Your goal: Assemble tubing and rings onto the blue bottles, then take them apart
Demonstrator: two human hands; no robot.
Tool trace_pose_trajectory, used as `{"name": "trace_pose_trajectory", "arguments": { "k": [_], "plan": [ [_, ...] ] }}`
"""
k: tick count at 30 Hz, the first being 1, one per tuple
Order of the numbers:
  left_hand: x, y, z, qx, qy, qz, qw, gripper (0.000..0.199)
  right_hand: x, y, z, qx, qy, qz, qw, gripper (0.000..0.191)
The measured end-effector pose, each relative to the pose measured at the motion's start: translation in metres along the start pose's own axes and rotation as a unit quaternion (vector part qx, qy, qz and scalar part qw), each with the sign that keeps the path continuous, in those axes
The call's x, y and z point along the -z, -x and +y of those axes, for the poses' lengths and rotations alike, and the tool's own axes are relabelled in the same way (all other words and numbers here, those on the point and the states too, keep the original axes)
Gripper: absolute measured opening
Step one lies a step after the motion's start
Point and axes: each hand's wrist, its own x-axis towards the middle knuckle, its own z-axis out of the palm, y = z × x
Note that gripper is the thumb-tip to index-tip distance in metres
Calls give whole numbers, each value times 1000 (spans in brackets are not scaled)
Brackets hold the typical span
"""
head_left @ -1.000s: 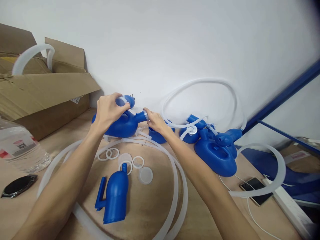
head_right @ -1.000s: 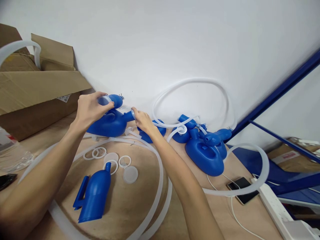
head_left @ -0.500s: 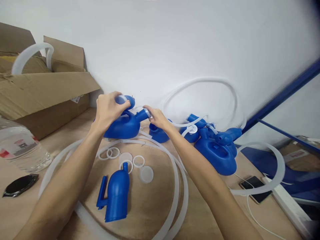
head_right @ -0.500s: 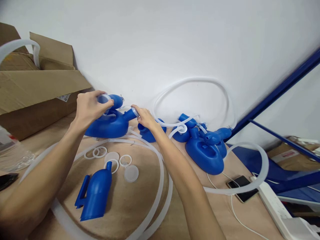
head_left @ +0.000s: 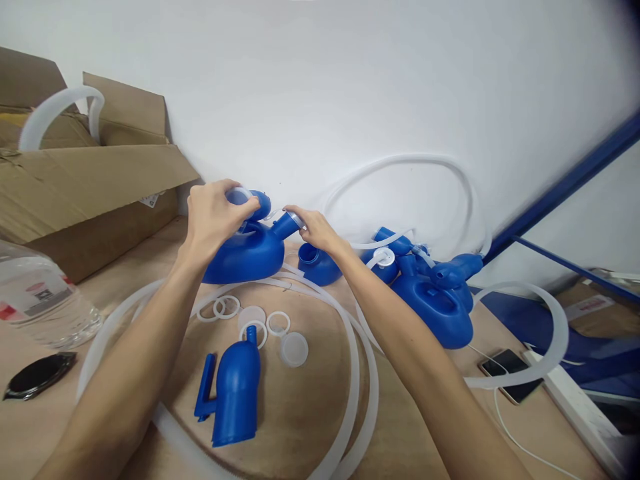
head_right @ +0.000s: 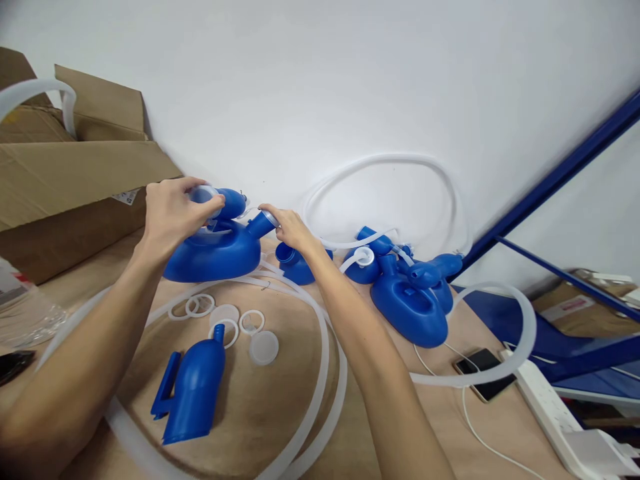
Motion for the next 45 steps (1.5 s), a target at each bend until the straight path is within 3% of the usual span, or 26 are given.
{"name": "trace_pose_trajectory", "arguments": {
  "k": [16,23,29,35,40,43,45],
  "plan": [
    [7,1,1,-1,33,4,999,40,5,-3,6,31,-11,8,999,81],
    [10,0,1,-5,34,15,999,43,12,-3,13,51,-22,-13,998,85],
    [8,-3,-6,-2,8,7,1000,52,17,-2,8,68,-42,-48,996,72],
    [10,-9,-16,31,44,55,997,47,23,-1,-2,-8,-29,84,996,64],
    [9,-13,-26,41,45,95,994,44,51,4,3,-27,-28,193,980,70],
    [8,-15,-29,39,45,112,992,46,69,9,4,-27,-20,214,976,75],
    [8,-16,-31,41,46,130,990,49,75,13,-5,-16,-28,188,982,77]
  ]
}}
